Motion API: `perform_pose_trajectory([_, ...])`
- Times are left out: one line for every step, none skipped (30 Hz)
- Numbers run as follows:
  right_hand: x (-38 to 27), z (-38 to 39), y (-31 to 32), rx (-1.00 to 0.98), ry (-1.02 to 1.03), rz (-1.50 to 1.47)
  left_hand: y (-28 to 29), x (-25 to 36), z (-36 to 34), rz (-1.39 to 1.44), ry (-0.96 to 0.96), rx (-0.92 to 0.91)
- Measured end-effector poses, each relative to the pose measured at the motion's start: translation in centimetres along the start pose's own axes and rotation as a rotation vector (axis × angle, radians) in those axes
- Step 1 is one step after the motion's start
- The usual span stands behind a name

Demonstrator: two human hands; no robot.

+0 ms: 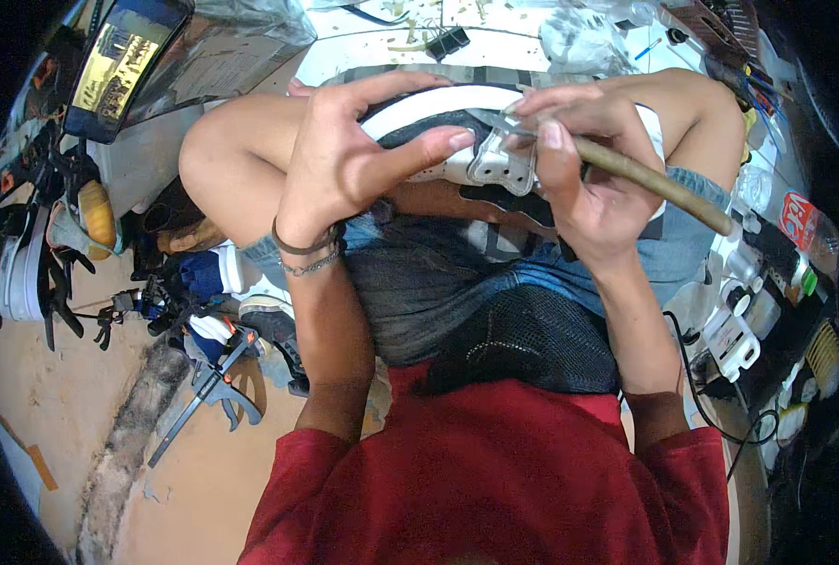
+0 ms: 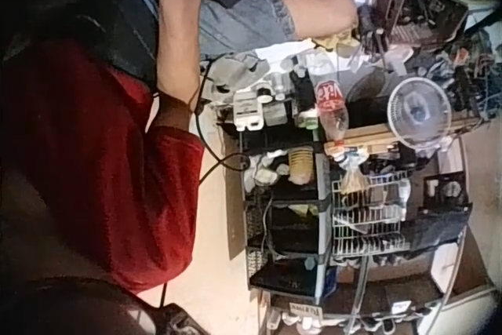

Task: Apply glue and press down the edges of a shoe sole during a repair process.

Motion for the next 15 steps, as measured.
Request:
perform_pose_trajectory([-0.06, 0.04, 0.04, 0.012, 0.026, -0.052, 0.02, 0.2, 0.03, -0.009, -0.029, 0.002])
perform_pose_trajectory([-0.43, -0.13, -0.21, -0.03, 0.034, -0.024, 0.04, 0.35, 0.11, -0.002, -0.023, -0.013])
perform_pose_trajectory([-0.63, -0.18, -0.35, -0.032, 0.034, -0.028, 0.13, 0.45, 0.21, -0.004, -0.02, -0.011])
perform_pose_trajectory([-0.63, -0.2, -0.51, -0.028, 0.001, -0.03, 0.17, 0.44, 0.31, -0.003, -0.003, -0.015])
perform_pose_trajectory([-0.58, -0.24, -0.53, -0.024, -0.032, -0.025, 0.08, 0.45, 0.26, 0.001, 0.009, -0.02])
perform_pose_trajectory([-0.56, -0.22, -0.59, -0.023, -0.031, -0.021, 0.01, 0.48, 0.25, 0.004, 0.006, -0.021])
perform_pose_trajectory([-0.44, -0.16, -0.6, -0.016, -0.032, -0.016, 0.01, 0.53, 0.25, -0.011, -0.012, -0.012])
perform_pose_trajectory([-0.36, -0.12, -0.68, -0.009, -0.034, -0.018, 0.11, 0.61, 0.42, -0.031, -0.026, -0.001])
perform_pose_trajectory([-0.34, -0.14, -0.67, -0.008, -0.035, -0.02, 0.08, 0.52, 0.49, -0.032, -0.023, -0.002])
perform_pose_trajectory([-0.37, -0.19, -0.7, -0.021, -0.031, 0.025, 0.07, 0.35, 0.48, -0.017, -0.021, 0.004])
perform_pose_trajectory([-0.39, -0.24, -0.62, -0.034, -0.027, 0.076, -0.01, 0.27, 0.36, 0.003, -0.023, 0.01])
perform_pose_trajectory([-0.4, -0.21, -0.52, -0.034, -0.026, 0.079, -0.05, 0.41, 0.36, 0.004, -0.026, 0.009])
perform_pose_trajectory([-0.25, -0.15, -0.26, 0.003, -0.053, 0.071, -0.07, 0.59, 0.39, -0.002, -0.014, 0.006])
perform_pose_trajectory([-0.09, -0.09, -0.01, 0.039, -0.079, 0.06, -0.05, 0.74, 0.43, -0.01, -0.002, 0.004])
perform_pose_trajectory([-0.09, -0.13, 0.14, 0.038, -0.074, 0.059, -0.04, 0.88, 0.46, -0.014, -0.005, 0.007])
Point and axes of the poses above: each hand's wrist, its own z-axis away from the middle knuckle, its own y-axis out of the back of the hand, x = y × z, the point moved 5 cm from there along -z, towards the middle knuckle, and after that the axes turned 14 degrees about -z, right-handed, at the moved point
